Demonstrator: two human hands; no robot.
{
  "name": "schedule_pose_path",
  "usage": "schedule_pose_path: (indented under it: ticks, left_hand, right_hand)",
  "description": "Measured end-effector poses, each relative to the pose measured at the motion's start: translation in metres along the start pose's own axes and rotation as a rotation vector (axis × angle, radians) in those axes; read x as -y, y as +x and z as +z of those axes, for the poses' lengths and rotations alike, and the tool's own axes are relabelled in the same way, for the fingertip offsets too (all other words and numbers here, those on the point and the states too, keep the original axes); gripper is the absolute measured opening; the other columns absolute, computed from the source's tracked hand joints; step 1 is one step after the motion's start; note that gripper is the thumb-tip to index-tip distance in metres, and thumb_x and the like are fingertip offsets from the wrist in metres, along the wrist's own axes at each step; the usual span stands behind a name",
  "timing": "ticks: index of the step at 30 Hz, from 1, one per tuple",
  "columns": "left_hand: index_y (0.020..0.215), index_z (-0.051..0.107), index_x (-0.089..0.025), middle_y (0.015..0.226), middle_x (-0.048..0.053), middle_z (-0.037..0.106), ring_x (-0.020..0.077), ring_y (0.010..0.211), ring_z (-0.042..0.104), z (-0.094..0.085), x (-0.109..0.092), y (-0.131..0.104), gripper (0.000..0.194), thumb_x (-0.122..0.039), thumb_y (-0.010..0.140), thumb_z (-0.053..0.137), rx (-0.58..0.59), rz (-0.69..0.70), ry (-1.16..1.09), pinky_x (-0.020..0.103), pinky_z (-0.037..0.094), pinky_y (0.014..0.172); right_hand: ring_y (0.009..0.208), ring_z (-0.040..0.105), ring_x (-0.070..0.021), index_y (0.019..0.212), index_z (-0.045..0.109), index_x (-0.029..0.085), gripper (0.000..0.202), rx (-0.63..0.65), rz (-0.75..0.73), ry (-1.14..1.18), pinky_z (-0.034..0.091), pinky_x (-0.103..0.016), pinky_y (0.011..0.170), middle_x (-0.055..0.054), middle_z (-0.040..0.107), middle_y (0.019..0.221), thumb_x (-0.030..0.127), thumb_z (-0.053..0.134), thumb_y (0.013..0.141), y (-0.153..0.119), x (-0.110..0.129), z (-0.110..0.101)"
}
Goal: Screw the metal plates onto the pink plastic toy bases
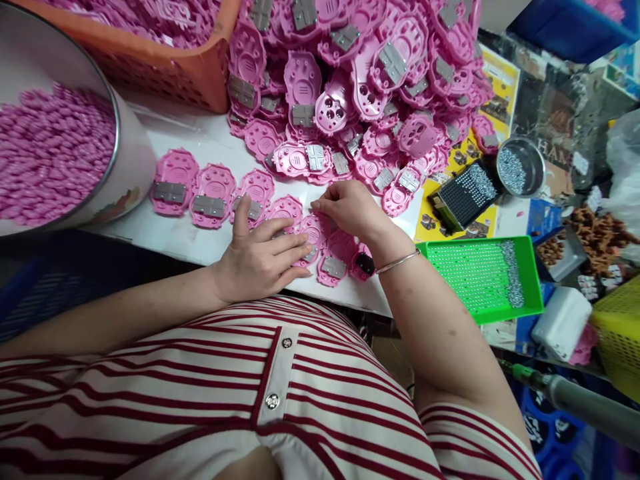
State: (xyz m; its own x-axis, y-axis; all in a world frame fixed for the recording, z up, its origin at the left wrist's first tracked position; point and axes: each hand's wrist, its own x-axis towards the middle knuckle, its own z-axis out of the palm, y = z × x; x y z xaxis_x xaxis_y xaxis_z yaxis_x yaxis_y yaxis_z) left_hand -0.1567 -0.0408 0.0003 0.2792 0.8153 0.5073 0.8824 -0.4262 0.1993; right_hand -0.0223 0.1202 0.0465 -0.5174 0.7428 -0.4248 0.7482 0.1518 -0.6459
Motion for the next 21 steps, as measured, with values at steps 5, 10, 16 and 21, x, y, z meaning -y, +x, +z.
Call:
schedule_pose_path:
  ticks: [5,10,16,21]
  left_hand:
    - [0.108,0.070,-0.022,0.110,-0.001,0.076,0.0268,0.112,0.063,-0.001,0.000,0.000,0.022,-0.037,0.094,0.062,0.009,-0.007,-0.022,0.069,-0.003,0.121]
    - [0.109,0.071,-0.022,0.108,0.000,0.076,0.0255,0.112,0.063,0.001,0.001,0.000,0.025,-0.039,0.093,0.063,0.000,0.013,0.014,0.065,-0.007,0.124]
    - [0.107,0.072,-0.022,0.108,-0.001,0.076,0.0246,0.110,0.064,0.002,0.002,0.000,0.024,-0.039,0.093,0.065,-0.025,0.031,0.014,0.057,-0.011,0.126]
    - [0.108,0.072,-0.022,0.111,0.000,0.076,0.0269,0.110,0.065,0.000,0.001,0.001,0.023,-0.038,0.093,0.065,-0.009,0.022,-0.012,0.063,-0.008,0.124]
  right_hand:
    - [0.055,0.031,-0.0068,0.060,0.054,0.016,0.031,0.011,0.014,-0.008,0.026,-0.029,0.057,0.004,0.042,0.054,0.033,0.068,0.082,0.001,0.001,0.001]
    - [0.060,0.037,-0.0086,0.065,0.057,0.016,0.028,-0.079,0.001,-0.124,0.028,-0.029,0.062,0.003,0.048,0.058,0.034,0.068,0.082,0.000,0.002,0.007]
    - [0.069,0.044,-0.0129,0.081,0.063,0.015,0.020,-0.209,-0.083,-0.350,0.030,-0.031,0.065,-0.005,0.063,0.080,0.035,0.059,0.086,-0.010,0.003,0.023]
    - [0.065,0.041,-0.0114,0.077,0.063,0.016,0.021,-0.183,-0.043,-0.320,0.029,-0.030,0.063,-0.003,0.061,0.074,0.035,0.061,0.084,-0.007,0.004,0.020]
